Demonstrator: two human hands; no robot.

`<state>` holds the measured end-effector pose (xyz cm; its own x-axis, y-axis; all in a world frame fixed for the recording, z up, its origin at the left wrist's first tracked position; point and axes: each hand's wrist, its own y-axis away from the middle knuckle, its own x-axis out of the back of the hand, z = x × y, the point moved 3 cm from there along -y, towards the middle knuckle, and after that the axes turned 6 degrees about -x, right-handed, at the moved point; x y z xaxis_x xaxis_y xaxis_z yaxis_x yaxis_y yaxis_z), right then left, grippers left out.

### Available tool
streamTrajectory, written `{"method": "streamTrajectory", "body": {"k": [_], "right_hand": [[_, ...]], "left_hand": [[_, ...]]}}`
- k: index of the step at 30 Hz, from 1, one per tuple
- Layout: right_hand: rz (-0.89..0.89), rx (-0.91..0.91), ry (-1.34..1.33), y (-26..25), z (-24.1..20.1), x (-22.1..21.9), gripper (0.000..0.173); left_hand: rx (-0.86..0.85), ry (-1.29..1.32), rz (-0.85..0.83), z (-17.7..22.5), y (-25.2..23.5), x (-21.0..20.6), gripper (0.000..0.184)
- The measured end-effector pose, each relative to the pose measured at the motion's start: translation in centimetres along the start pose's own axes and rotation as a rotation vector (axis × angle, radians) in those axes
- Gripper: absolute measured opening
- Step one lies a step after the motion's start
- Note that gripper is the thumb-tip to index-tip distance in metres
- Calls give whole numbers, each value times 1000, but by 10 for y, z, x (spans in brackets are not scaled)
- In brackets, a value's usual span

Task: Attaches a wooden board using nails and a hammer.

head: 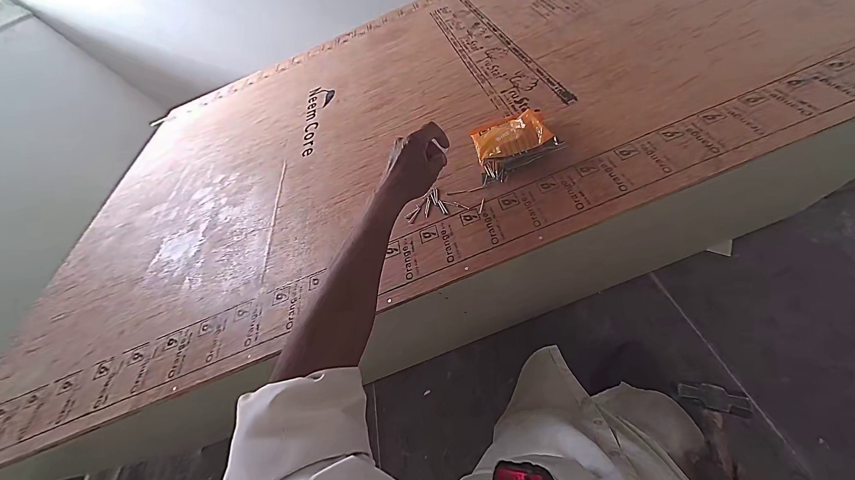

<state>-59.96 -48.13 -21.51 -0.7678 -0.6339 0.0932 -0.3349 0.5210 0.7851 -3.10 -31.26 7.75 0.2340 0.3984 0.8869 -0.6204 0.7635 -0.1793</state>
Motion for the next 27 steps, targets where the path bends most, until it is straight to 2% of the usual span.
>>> {"method": "streamTrajectory", "body": {"k": [3, 8, 12, 15, 20, 27], "right_hand": [[27, 2, 37, -13, 14, 10, 10], [23, 12, 21, -10, 16, 13, 11], [31, 36, -61, -14, 21, 13, 12], [29, 36, -69, -13, 21, 13, 14], [15, 48, -56, -21, 26, 17, 17], [34, 15, -26, -23, 28, 18, 21]], "left_hand": [[-98, 290, 160, 38, 27, -9, 17], [-236, 672, 84, 106, 32, -64, 19], [-323, 708, 17, 155, -2, -118, 9], [-309, 617, -18, 183, -29, -149, 10], [-199, 714, 9, 193, -48, -178, 11], [-195, 709, 21, 189, -46, -179, 8]]}}
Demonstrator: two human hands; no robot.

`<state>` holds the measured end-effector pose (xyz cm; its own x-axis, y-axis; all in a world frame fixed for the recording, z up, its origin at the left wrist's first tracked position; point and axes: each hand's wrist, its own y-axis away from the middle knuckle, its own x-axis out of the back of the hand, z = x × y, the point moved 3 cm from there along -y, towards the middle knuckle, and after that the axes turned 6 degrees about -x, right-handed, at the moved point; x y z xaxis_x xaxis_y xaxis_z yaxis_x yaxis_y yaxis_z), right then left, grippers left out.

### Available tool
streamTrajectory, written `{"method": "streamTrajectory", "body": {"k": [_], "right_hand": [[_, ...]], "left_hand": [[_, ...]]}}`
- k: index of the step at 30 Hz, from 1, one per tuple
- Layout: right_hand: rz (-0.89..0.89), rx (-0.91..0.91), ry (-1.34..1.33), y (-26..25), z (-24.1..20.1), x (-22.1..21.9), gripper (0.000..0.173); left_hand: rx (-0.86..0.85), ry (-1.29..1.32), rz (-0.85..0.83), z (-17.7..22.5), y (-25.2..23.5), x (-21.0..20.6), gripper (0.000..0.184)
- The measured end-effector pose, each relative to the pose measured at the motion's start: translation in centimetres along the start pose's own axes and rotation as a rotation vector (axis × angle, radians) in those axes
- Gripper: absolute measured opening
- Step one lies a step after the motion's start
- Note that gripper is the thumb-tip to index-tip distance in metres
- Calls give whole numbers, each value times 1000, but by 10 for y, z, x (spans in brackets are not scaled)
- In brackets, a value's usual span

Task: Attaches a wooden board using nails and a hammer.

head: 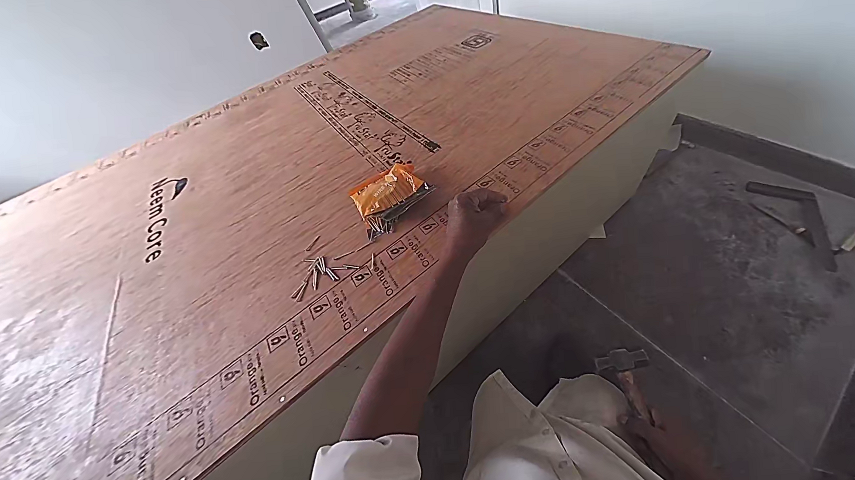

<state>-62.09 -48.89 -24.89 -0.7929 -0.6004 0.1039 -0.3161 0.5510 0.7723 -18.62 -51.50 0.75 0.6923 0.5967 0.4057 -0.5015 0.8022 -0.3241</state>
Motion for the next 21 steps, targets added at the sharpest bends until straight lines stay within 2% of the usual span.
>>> {"method": "streamTrajectory", "body": {"k": [2, 5, 8, 10, 13, 16, 19, 21], "right_hand": [[30, 5, -1, 4, -5, -2, 19], [60, 140, -76, 16, -37, -9, 12], [48, 417, -113, 38, -96, -17, 13], [35, 587, -32, 51, -144, -17, 26], [100, 710, 115, 76, -212, -14, 34], [111, 867, 171, 96, -277, -24, 29], [315, 978, 404, 119, -343, -35, 43], [454, 1026, 588, 136, -384, -46, 44]], "left_hand": [[5, -16, -10, 1, 1, 0, 8], [-5, -25, -19, -1, 0, -1, 8], [6, -46, -32, 1, 1, -1, 8], [-11, -60, -28, 2, 1, -1, 8], [-35, -87, -43, 2, 3, -2, 12], [-22, -101, -57, 3, 1, -2, 22], [-15, -112, -63, 0, 2, -4, 31], [-7, -114, -60, 1, 2, -4, 37]]}}
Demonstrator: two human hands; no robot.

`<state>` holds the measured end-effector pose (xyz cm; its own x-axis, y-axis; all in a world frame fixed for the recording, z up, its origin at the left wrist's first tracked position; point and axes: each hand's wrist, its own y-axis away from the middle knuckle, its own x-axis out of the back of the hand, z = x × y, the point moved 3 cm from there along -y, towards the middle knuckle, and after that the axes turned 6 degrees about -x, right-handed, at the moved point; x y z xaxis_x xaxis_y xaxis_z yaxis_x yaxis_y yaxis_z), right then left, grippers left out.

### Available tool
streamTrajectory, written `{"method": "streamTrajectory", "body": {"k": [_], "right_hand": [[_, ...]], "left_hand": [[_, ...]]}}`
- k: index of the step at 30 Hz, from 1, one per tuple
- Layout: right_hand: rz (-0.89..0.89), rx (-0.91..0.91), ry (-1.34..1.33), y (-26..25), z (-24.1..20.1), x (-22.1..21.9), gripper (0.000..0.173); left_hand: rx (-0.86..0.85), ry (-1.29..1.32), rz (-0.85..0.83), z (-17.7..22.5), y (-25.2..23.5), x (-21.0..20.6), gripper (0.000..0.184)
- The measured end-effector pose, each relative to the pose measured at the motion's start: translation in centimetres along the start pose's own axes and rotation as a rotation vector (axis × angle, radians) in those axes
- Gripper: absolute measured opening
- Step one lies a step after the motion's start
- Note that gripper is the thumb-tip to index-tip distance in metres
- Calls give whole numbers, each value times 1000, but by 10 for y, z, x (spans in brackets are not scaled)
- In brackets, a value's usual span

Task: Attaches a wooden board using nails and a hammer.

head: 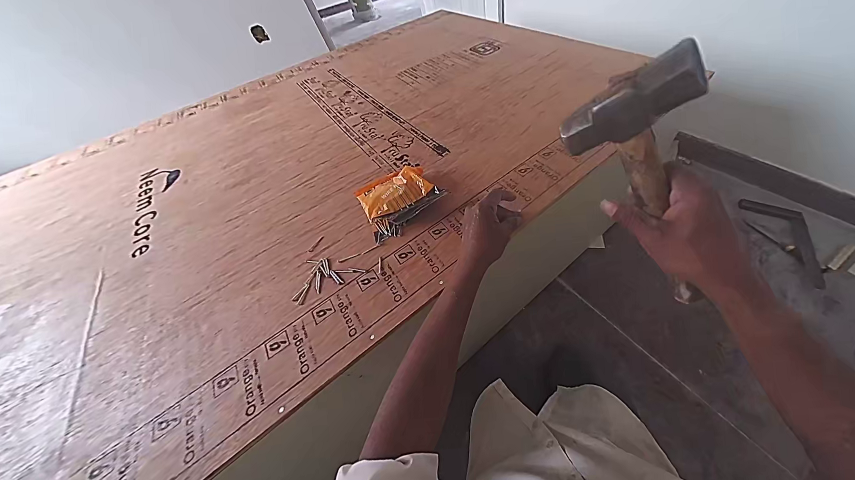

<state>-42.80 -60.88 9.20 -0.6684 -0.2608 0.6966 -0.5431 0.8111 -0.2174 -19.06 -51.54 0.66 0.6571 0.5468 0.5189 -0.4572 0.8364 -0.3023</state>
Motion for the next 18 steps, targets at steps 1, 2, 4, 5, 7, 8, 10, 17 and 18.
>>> {"method": "streamTrajectory", "body": {"k": [1, 2, 4, 5, 7, 8, 10, 17, 18], "right_hand": [[7, 47, 103, -11, -14, 1, 42], [-14, 84, 185, -18, -24, -1, 37], [-147, 122, 347, -30, -27, -19, 27], [-249, 112, 435, -34, -23, -29, 25], [-394, 79, 538, -38, -12, -46, 28], [-387, 68, 514, -36, -9, -48, 28], [-292, 71, 388, -34, -12, -40, 27], [-217, 401, -372, -29, -53, 7, 31], [-180, 409, -346, -29, -57, 9, 31]], "left_hand": [[0, -3, 8, 0, 0, 0, 39], [-3, -9, 19, 0, 1, -1, 40], [9, -12, 28, 1, 1, 0, 44], [14, -12, 28, 1, 1, 0, 46], [35, -20, 20, 2, 3, -2, 50], [40, -28, 11, 2, 3, -1, 52], [32, -33, 15, 5, 2, 1, 52], [-35, -363, -160, -1, 8, 11, 73], [-32, -474, -218, -5, 11, 10, 76]]}}
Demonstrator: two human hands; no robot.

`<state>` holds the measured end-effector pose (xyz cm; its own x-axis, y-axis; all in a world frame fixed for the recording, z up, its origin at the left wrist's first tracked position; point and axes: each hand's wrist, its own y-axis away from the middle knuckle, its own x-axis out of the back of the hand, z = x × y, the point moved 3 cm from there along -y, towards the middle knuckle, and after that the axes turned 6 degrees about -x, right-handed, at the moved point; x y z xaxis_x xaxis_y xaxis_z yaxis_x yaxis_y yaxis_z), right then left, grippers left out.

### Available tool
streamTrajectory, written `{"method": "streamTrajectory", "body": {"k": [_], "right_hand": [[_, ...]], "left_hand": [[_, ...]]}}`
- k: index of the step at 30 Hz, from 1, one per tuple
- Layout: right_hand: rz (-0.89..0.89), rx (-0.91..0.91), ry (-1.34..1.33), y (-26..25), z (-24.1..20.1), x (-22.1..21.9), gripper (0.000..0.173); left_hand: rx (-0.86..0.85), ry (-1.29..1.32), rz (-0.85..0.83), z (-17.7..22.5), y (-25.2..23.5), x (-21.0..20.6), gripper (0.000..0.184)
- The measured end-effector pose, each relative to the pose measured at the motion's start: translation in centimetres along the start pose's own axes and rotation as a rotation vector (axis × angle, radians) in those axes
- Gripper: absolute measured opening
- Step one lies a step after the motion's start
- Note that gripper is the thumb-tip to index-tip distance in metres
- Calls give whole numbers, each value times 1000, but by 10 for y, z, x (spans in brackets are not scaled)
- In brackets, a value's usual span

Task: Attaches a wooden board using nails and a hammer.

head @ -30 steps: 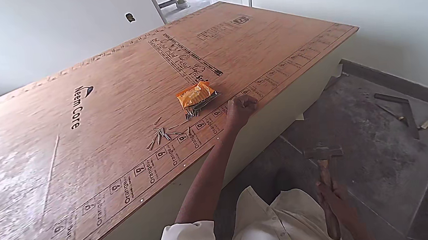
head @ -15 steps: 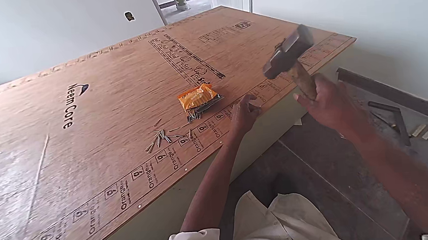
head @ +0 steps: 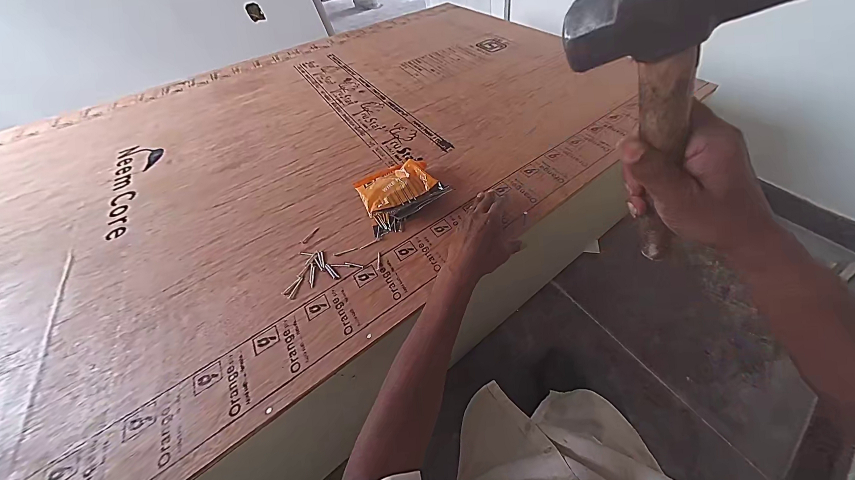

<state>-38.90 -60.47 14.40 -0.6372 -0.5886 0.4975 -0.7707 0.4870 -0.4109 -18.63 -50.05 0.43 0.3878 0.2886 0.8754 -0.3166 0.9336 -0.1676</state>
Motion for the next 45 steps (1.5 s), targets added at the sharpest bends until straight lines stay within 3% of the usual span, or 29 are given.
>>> {"method": "streamTrajectory", "body": {"k": [3, 6, 7, 9, 11, 13, 15, 17, 19, 22, 24, 27, 31, 33, 35, 38, 39, 42, 45], "right_hand": [[-71, -169, 236, -1, 9, -7, 34], [-379, -480, 491, 1, 49, -30, 37], [-441, -564, 487, 3, 63, -37, 38], [-400, -672, 328, 5, 68, -38, 39], [-264, -625, 119, 14, 49, -30, 39], [-95, -400, -1, 15, 17, -14, 45], [77, -132, 19, 7, -13, 2, 48], [204, 18, 84, 0, -24, 5, 48], [146, -52, 274, 2, -3, -8, 54], [-287, -411, 554, 10, 55, -42, 54], [-388, -594, 514, 12, 72, -51, 52], [-246, -555, 281, 18, 51, -31, 52], [156, -79, 59, 7, -21, 10, 55], [285, 44, -3, -3, -31, 11, 49], [208, -34, 192, 2, -3, -5, 52], [-304, -465, 573, 19, 67, -47, 54], [-388, -578, 583, 25, 81, -53, 53], [-297, -608, 423, 24, 76, -37, 53], [-4, -298, 248, 19, 17, 0, 53]], "left_hand": [[-15, -218, -90, -5, 5, -13, 69], [-27, -322, -86, 0, 8, -21, 64], [-31, -337, -80, 2, 9, -22, 64], [-37, -374, -69, 3, 8, -20, 63], [-31, -367, -66, 3, 11, -23, 62], [-21, -353, -66, 2, 10, -22, 63], [-16, -345, -67, 2, 10, -22, 64], [-21, -344, -67, 2, 11, -22, 65], [-22, -335, -69, 2, 10, -20, 64], [-32, -313, -54, 1, 9, -20, 63], [-33, -299, -63, 3, 9, -20, 63], [-8, -307, -78, 3, 9, -19, 62], [-24, -306, -61, 3, 9, -22, 63], [-20, -295, -56, 2, 9, -22, 63], [-20, -279, -45, 0, 8, -21, 64], [-50, -258, -12, -2, 7, -23, 63], [-60, -255, -17, -1, 9, -26, 63], [-17, -268, -40, -2, 7, -23, 69], [29, -306, -52, 0, 5, -22, 87]]}}
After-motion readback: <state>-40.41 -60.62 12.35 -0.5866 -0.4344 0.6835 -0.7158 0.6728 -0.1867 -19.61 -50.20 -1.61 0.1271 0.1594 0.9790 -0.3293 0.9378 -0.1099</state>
